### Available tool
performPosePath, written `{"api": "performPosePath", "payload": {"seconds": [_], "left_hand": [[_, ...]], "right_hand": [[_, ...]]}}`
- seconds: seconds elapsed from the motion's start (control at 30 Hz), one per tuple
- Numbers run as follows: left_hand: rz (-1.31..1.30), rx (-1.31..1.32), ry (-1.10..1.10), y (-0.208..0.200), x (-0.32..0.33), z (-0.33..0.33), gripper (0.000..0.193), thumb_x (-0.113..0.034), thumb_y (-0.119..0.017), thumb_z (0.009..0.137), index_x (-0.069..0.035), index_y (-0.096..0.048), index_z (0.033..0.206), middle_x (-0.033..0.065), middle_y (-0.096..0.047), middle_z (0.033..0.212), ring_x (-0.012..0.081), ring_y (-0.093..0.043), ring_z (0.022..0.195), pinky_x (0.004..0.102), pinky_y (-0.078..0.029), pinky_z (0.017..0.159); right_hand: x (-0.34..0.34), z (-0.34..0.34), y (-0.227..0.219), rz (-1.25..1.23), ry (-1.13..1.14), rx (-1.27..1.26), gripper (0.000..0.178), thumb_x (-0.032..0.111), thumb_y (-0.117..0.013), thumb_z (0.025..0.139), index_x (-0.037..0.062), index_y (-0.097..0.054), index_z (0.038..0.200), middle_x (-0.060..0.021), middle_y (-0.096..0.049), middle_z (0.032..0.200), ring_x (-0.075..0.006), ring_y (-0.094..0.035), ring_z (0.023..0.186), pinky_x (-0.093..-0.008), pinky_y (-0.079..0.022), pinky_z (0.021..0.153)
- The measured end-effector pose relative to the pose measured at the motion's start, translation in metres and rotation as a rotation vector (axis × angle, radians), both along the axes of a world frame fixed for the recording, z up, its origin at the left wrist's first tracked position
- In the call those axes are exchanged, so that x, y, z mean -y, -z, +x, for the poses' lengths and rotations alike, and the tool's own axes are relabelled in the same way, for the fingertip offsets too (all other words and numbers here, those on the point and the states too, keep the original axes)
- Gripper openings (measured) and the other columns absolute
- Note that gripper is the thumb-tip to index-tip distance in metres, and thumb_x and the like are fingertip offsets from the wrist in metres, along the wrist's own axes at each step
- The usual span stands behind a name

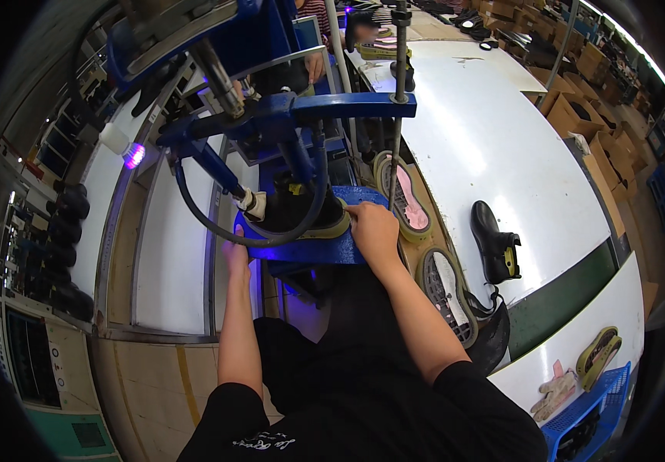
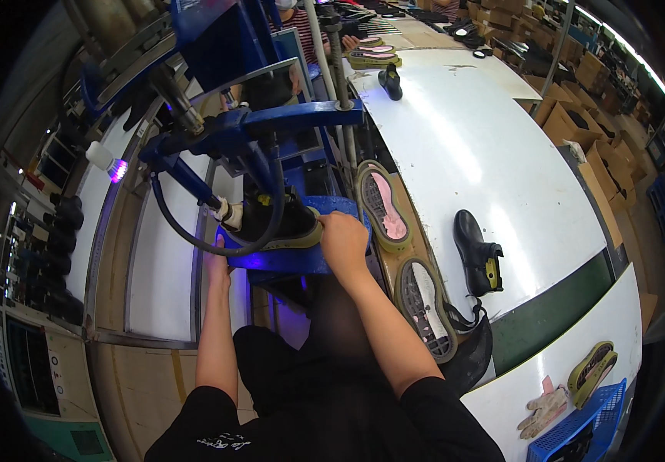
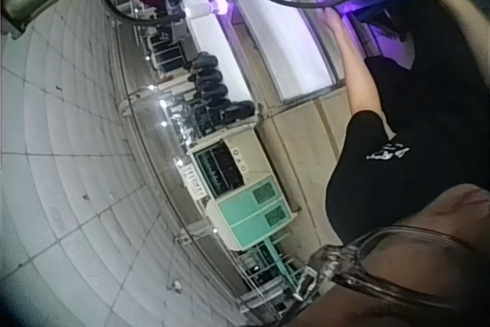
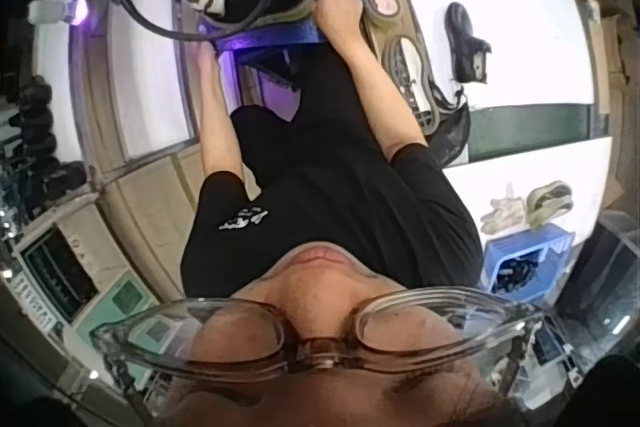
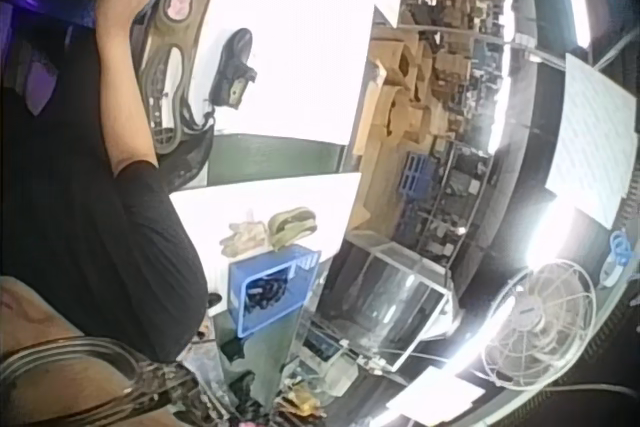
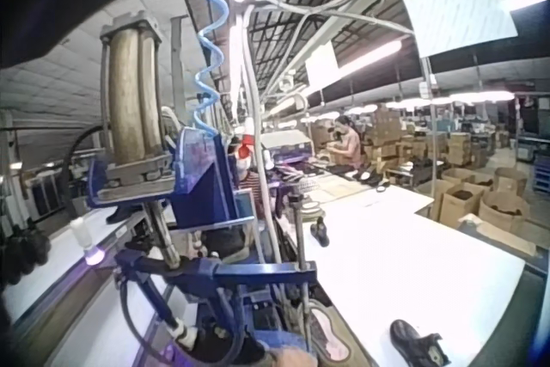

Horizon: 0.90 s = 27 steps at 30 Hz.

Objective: The recorder is using a specialized machine to press and attach soles to shoes in a factory setting.

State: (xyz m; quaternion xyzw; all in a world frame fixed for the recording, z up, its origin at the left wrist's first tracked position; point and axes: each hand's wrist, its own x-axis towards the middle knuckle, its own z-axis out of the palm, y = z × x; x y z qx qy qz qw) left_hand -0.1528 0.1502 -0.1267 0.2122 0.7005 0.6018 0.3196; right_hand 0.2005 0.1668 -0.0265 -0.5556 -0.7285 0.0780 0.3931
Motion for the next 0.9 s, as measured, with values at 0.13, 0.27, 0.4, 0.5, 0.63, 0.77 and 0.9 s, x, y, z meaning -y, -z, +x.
{"api": "performPosePath", "payload": {"seconds": [0.13,0.27,0.4,0.5,0.63,0.77,0.9], "left_hand": [[0.089,-0.06,-0.024,0.001,0.005,0.028,0.043,-0.039,-0.065,0.107,-0.009,-0.06,0.078,-0.0051,-0.048,0.066,0.006,-0.038,0.053,0.0318,-0.027,0.047],[0.078,0.047,-0.03,0.004,0.04,0.036,0.042,-0.04,-0.061,0.108,-0.007,-0.062,0.082,-0.0022,-0.053,0.066,0.0091,-0.047,0.051,0.0305,-0.033,0.046],[0.064,0.144,-0.041,-0.005,0.09,0.058,0.041,-0.041,-0.062,0.108,-0.006,-0.063,0.087,0.0013,-0.059,0.068,0.0125,-0.055,0.053,0.0294,-0.043,0.046],[0.054,0.311,0.065,-0.007,0.122,0.079,0.038,-0.044,-0.064,0.105,-0.006,-0.066,0.101,0.0031,-0.066,0.078,0.0143,-0.061,0.06,0.0302,-0.052,0.049],[0.002,0.473,0.064,-0.018,0.152,0.123,0.032,-0.041,-0.067,0.105,-0.009,-0.062,0.104,0.0045,-0.065,0.084,0.0139,-0.063,0.065,0.0306,-0.054,0.054],[0.015,0.587,0.039,-0.023,0.168,0.165,0.031,-0.038,-0.069,0.104,-0.009,-0.059,0.1,0.0049,-0.063,0.084,0.0146,-0.065,0.065,0.0319,-0.055,0.055],[-0.009,0.752,0.254,-0.028,0.178,0.187,0.032,-0.036,-0.07,0.103,-0.005,-0.061,0.106,0.0083,-0.072,0.103,0.0156,-0.067,0.07,0.0355,-0.058,0.065]], "right_hand": [[0.004,0.005,0.001,-0.037,0.056,0.032,0.024,0.008,-0.064,0.085,0.0113,-0.083,0.098,-0.0135,-0.075,0.088,-0.0342,-0.073,0.084,-0.0458,-0.057,0.074],[-0.002,-0.002,0.007,-0.003,0.057,0.042,0.023,0.008,-0.065,0.085,0.0111,-0.084,0.098,-0.014,-0.075,0.088,-0.0341,-0.073,0.085,-0.0455,-0.057,0.074],[-0.016,-0.011,0.011,0.091,0.008,0.023,0.022,0.006,-0.067,0.08,0.0096,-0.083,0.094,-0.0142,-0.073,0.086,-0.0356,-0.072,0.083,-0.0473,-0.056,0.073],[-0.028,-0.014,0.013,0.089,0.025,0.063,0.018,0.007,-0.067,0.078,0.0075,-0.081,0.089,-0.0154,-0.071,0.083,-0.0367,-0.07,0.081,-0.0489,-0.055,0.073],[-0.041,-0.016,0.019,0.123,-0.007,0.136,0.028,0.004,-0.063,0.081,0.0114,-0.084,0.097,-0.0152,-0.073,0.084,-0.0357,-0.07,0.08,-0.0476,-0.055,0.072],[-0.034,-0.023,0.009,0.13,-0.098,0.062,0.025,0.008,-0.065,0.081,0.0114,-0.084,0.096,-0.0142,-0.073,0.083,-0.0344,-0.067,0.08,-0.0458,-0.055,0.072],[-0.033,-0.022,0.014,0.177,-0.222,0.002,0.028,0.007,-0.071,0.077,0.0119,-0.084,0.101,-0.0118,-0.073,0.083,-0.0328,-0.07,0.09,-0.0441,-0.056,0.078]]}}
